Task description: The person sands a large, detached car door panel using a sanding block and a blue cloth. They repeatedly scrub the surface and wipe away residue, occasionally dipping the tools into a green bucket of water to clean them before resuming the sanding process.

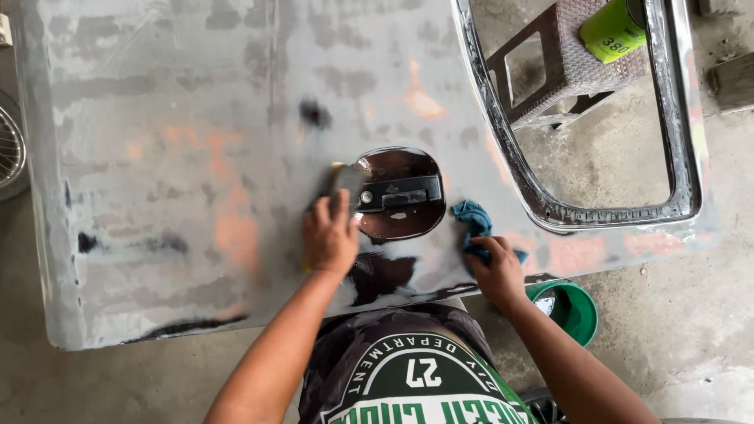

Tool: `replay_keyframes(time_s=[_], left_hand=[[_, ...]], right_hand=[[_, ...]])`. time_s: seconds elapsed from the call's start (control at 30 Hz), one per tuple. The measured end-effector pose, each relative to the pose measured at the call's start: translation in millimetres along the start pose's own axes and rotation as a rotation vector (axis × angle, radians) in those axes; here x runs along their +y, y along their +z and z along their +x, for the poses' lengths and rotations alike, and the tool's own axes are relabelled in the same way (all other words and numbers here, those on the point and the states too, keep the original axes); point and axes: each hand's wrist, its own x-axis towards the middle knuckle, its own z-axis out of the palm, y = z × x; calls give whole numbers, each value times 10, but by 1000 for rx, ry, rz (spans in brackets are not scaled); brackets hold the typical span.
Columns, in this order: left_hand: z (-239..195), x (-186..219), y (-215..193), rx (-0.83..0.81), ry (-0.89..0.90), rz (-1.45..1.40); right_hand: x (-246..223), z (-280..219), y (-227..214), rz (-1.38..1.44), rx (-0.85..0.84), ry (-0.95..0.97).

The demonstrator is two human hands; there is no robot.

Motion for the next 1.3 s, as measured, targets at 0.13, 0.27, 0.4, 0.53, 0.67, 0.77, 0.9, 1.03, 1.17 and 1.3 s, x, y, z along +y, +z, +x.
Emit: replay_keyframes(time_s=[0.13, 0.27, 0.4, 0.53, 0.67, 0.77, 0.9, 1.03, 1.17, 1.3], left_hand=[[-17, 370, -161, -134, -25, -44], [-110, 348, -681, -109, 109, -398], [-384, 143, -815, -310, 26, -1042], [-461, -204, -894, -272, -280, -1019], [-490, -559, -1005, 58, -272, -619], [-516, -707, -820, 37, -120, -341], [-643, -727, -603, -96, 1, -69], [-561, -719, -437, -138, 104, 24], [-143, -604, -335, -166, 186, 38], [227, -539, -188, -162, 213, 59]], right_hand=[[-625, 134, -94, 318, -322, 105], [-1144, 187, -12, 563, -535, 262], [-1600, 350, 121, 1190, -785, 219], [-1654, 558, 620, 1027, -602, 215], [-2061, 498, 982, 412, 5, 29], [-2435, 508, 969, 250, -98, 81], [-2262, 619, 1175, 155, -36, -110], [-2199, 1000, 986, -61, -274, -658], [-2148, 1464, 788, -204, -338, -697], [-1439, 1931, 650, -208, -157, -445]])
